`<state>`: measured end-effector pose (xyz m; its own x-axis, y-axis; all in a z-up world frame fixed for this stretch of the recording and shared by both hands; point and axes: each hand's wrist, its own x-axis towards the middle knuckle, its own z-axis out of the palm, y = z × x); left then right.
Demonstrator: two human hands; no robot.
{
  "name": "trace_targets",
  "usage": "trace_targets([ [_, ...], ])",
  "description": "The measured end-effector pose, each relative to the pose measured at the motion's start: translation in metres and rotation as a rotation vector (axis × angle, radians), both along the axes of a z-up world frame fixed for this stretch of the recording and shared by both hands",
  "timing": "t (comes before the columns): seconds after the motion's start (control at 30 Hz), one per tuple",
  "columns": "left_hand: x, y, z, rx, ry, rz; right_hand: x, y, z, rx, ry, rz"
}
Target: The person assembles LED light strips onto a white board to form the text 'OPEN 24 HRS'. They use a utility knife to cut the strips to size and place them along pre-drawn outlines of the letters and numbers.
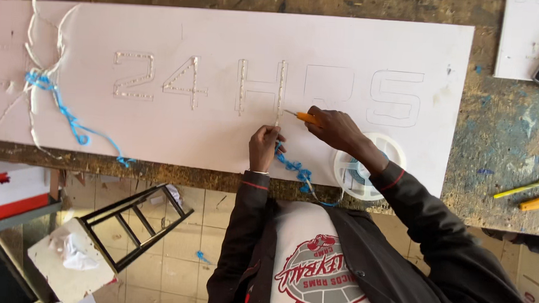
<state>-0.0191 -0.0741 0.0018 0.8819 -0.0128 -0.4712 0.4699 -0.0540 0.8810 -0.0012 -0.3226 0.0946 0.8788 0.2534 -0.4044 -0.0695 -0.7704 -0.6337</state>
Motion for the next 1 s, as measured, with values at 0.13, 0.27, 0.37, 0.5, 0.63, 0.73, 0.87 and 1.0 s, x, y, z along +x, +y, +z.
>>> trace_targets([
  [0.13,-0.012,-0.008,0.004,0.258,-0.122,0.068,0.014,0.000,-0.005,-0.229,-0.062,0.224],
  [0.27,-0.017,-0.022,0.001,0.882,-0.328,0.004,0.022,-0.004,-0.018,-0.217,-0.020,0.290],
  [0.37,-0.012,-0.025,-0.008,0.960,-0.388,-0.044,0.022,-0.001,-0.027,-0.238,-0.048,0.347],
  [0.5,-0.001,-0.023,-0.023,0.936,-0.325,-0.054,0.027,0.005,-0.022,-0.256,-0.034,0.357],
  [0.63,0.007,-0.025,-0.030,0.930,-0.200,-0.096,0.031,0.006,-0.022,-0.259,-0.042,0.380],
  [0.73,0.004,-0.036,-0.037,1.125,-0.299,-0.152,0.033,0.009,-0.022,-0.281,-0.036,0.411],
  [0.87,0.006,-0.026,-0.031,0.861,-0.360,-0.083,0.033,0.008,-0.027,-0.281,-0.025,0.384],
  [1.0,0.009,-0.008,-0.042,0.558,-0.185,-0.003,0.034,0.010,-0.019,-0.296,-0.047,0.382],
])
